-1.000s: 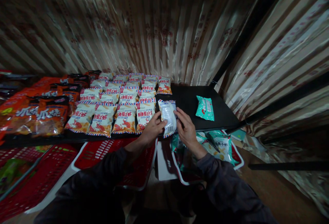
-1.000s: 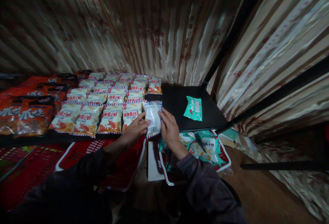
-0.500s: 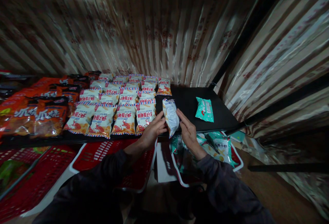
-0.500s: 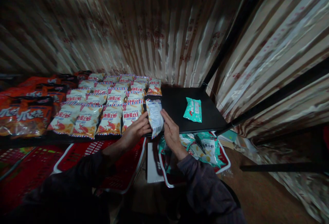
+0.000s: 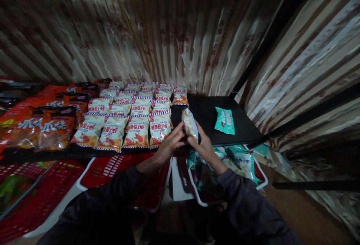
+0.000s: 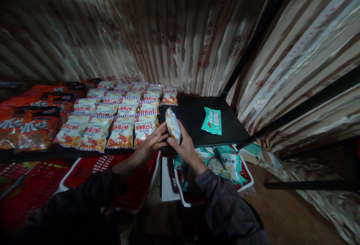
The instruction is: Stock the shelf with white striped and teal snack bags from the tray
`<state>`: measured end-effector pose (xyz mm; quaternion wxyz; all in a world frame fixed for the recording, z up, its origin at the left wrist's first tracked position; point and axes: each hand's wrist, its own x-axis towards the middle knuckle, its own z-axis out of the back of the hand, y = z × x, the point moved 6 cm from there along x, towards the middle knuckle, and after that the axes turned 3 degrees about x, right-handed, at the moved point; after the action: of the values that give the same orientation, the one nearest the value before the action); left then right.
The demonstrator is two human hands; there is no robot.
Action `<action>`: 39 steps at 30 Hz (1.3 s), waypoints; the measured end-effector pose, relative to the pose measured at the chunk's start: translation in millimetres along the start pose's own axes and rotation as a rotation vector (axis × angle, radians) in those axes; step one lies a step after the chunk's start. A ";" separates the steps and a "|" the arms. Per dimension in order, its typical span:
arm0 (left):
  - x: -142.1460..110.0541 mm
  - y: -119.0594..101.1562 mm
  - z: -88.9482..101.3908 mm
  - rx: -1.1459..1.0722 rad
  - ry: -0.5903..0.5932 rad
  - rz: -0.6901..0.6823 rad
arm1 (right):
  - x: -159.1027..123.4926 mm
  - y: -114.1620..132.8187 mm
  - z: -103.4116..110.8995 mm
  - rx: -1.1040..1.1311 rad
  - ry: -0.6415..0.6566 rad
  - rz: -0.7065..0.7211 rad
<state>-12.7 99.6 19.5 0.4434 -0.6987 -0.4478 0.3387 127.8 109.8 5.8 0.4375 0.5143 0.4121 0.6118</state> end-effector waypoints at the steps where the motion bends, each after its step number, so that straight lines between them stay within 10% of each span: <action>1: 0.0 0.2 0.3 0.013 -0.002 0.000 | 0.5 -0.1 -0.3 0.008 -0.004 -0.006; 14: 0.5 -5.9 6.2 0.339 -0.086 -0.078 | 2.6 -19.5 3.8 0.435 -0.179 -0.197; 32: 14.6 19.4 28.2 0.283 -0.263 -0.022 | 11.7 -37.4 5.8 0.686 -0.243 -0.276; 39: 12.6 22.0 13.2 0.044 -0.164 0.107 | 11.8 -39.0 -2.7 0.713 -0.221 -0.291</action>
<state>-12.3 110.9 -6.7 0.4017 -0.6816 -0.4371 0.4279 128.5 131.7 -28.6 0.3552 0.6329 0.6177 0.3029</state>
